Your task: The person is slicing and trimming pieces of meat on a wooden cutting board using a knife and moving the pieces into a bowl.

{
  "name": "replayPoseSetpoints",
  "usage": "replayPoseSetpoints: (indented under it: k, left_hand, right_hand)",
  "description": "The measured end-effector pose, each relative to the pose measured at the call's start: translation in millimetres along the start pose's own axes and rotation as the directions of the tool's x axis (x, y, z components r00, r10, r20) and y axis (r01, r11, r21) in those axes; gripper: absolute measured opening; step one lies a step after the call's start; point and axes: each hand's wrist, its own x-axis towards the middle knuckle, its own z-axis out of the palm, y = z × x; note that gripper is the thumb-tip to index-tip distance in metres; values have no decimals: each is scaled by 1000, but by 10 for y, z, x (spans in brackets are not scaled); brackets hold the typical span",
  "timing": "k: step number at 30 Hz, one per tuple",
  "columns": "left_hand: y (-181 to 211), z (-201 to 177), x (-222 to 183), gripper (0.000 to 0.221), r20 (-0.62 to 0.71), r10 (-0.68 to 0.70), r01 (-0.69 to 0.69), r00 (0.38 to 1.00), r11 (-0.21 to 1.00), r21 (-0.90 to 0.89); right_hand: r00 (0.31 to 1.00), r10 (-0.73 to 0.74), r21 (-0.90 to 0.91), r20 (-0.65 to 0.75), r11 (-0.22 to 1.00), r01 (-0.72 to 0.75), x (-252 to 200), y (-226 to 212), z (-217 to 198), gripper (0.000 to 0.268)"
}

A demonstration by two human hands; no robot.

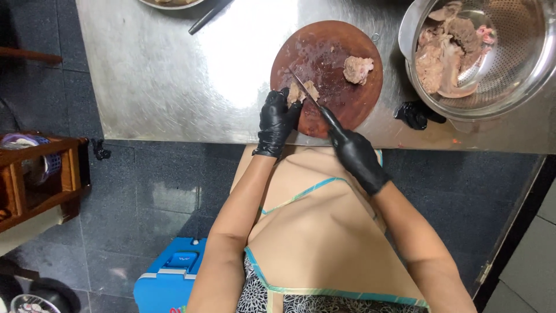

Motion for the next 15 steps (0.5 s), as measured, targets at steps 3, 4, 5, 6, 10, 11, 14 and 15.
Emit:
replayPoseSetpoints:
  k: [3,4,5,6,10,11,14,15]
  left_hand:
    - [22,51,-42,46,40,36,-38,999,998,52]
    - [21,98,-52,49,67,89,-101,994,972,211]
    - [9,143,-85,52,101,129,-157,986,919,361]
    - [4,162,-111,52,107,125,-155,986,920,360]
    - [27,166,-49,50,113,128,-159,985,928,337]
    - [26,174,-40,50,119,126,-159,985,932,326]
    - [16,175,1,49,130,117,-153,984,939,308]
    - [10,171,19,49,130,115,-150,985,939,309]
  right_hand:
    - [999,-24,148,23,989,20,-242,64,-284,50]
    - [1000,-9,174,21,985,5,-281,-14,-463,46]
    - [1000,2,202,25,979,-7,-325,-94,-643,43]
    - [999,5,202,31,979,-11,-393,-90,-630,43]
    - [991,-28,114,128,993,13,-448,-64,-580,51]
    - [983,-21,121,180,993,-1,-447,-55,-560,57]
    - [943,233,272,237,916,-295,-272,-278,-635,45]
    - [943,231,273,240,916,-294,-195,-274,-587,45]
